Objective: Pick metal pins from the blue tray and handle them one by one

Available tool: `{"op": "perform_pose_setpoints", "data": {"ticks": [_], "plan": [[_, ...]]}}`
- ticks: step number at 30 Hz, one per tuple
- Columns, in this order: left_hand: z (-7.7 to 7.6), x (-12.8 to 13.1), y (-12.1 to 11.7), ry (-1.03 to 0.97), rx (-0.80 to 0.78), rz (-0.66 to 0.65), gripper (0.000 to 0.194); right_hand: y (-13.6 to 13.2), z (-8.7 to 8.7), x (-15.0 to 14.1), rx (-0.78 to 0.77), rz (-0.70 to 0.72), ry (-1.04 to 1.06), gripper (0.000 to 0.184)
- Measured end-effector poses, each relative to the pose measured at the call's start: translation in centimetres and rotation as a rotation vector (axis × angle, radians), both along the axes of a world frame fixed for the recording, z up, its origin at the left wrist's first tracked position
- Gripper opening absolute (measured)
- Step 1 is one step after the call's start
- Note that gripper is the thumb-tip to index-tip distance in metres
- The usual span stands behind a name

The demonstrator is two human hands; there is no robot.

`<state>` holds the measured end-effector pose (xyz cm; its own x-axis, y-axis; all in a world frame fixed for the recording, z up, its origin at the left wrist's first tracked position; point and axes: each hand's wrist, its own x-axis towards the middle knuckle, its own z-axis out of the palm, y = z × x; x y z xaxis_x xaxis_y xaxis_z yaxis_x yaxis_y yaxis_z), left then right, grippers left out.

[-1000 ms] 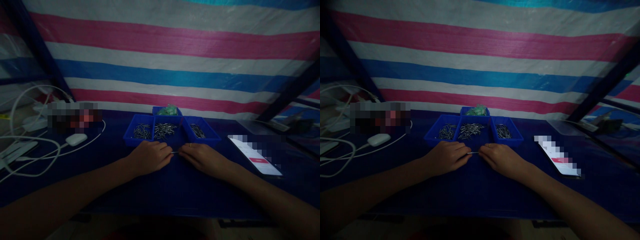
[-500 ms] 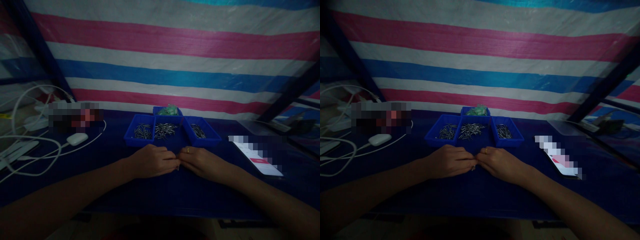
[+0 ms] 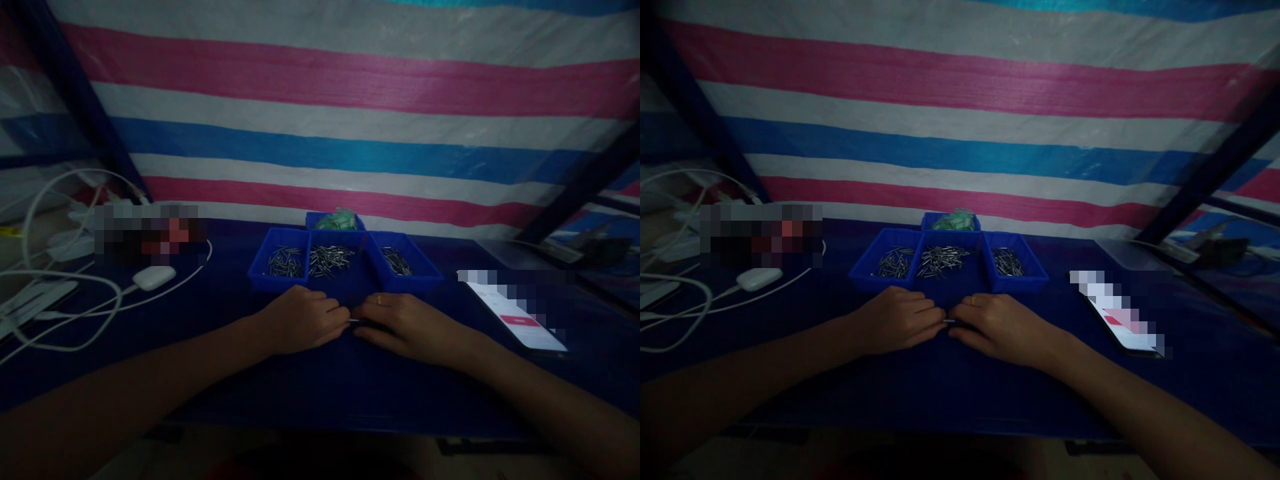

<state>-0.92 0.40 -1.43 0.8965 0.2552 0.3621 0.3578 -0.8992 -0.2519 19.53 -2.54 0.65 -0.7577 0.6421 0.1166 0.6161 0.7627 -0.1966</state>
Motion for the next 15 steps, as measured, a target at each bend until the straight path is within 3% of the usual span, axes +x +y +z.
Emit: {"op": "perform_pose_setpoints", "data": {"ticks": [15], "plan": [[0.23, 0.13, 0.05, -0.018, -0.049, 0.14, 0.019, 0.72, -0.06, 0.55, 0.054, -0.153, -0.03, 0.022]]}}
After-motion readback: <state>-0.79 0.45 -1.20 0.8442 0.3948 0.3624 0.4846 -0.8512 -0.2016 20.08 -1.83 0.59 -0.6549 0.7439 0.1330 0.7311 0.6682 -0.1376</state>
